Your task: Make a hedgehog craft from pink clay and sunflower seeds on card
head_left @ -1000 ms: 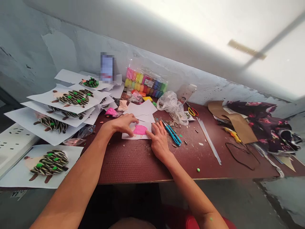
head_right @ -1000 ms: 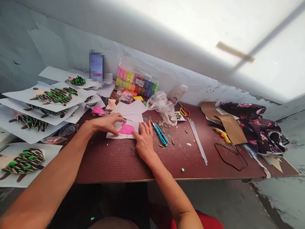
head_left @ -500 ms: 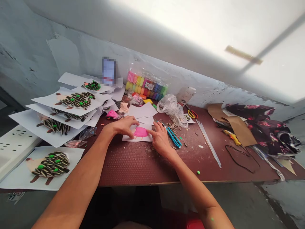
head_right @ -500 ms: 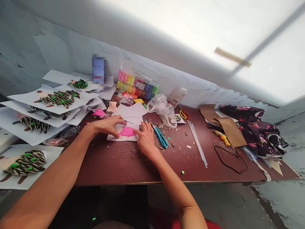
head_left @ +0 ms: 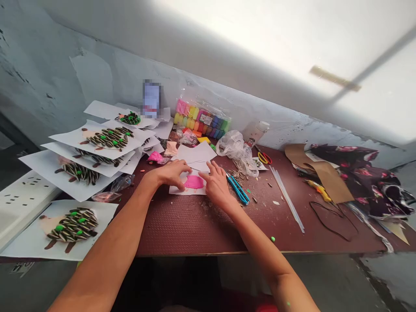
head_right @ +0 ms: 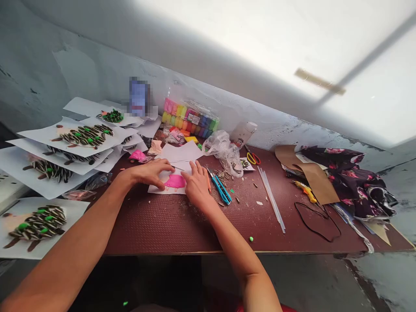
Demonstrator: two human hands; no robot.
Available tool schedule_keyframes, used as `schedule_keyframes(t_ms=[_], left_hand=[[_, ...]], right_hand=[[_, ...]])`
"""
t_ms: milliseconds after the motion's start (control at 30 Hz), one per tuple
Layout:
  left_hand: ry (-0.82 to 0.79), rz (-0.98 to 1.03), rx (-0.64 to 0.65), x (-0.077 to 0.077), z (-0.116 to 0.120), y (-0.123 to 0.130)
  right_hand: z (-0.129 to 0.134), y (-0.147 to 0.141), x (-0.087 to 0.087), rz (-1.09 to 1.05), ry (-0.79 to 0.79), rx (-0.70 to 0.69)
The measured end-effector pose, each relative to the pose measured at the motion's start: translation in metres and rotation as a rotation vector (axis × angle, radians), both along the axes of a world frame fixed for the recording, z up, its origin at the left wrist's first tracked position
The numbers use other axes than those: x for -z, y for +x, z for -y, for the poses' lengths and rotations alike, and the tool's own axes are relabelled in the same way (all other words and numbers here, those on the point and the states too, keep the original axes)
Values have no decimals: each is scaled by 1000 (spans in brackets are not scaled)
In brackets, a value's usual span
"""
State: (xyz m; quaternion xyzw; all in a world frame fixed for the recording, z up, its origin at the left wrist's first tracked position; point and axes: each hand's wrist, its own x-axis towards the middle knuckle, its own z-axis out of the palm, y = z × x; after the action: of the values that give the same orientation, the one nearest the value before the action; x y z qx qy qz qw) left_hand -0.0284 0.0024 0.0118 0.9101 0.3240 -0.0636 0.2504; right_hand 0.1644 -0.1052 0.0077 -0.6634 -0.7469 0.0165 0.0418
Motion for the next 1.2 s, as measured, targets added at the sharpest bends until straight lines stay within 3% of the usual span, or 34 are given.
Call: schedule_keyframes(t_ms=[233,467,667,933,1200], left_hand=[[-12,9,4,0,0,-1],[3,29,14,5,-3,-1],[1,25,7,6,-4,-2],[1,30,-10,7,-2,-1],[-4,13,-11,2,-1,-2]], right_hand=[[-5,-7,-7,-34,-109,-6],[-5,-8,1,-74,-22,-9],[-5,-14,6,-80,-47,-74],[-3,-14,7,-76,-24,-15],[-2,-12,11,-102,-15,-41]])
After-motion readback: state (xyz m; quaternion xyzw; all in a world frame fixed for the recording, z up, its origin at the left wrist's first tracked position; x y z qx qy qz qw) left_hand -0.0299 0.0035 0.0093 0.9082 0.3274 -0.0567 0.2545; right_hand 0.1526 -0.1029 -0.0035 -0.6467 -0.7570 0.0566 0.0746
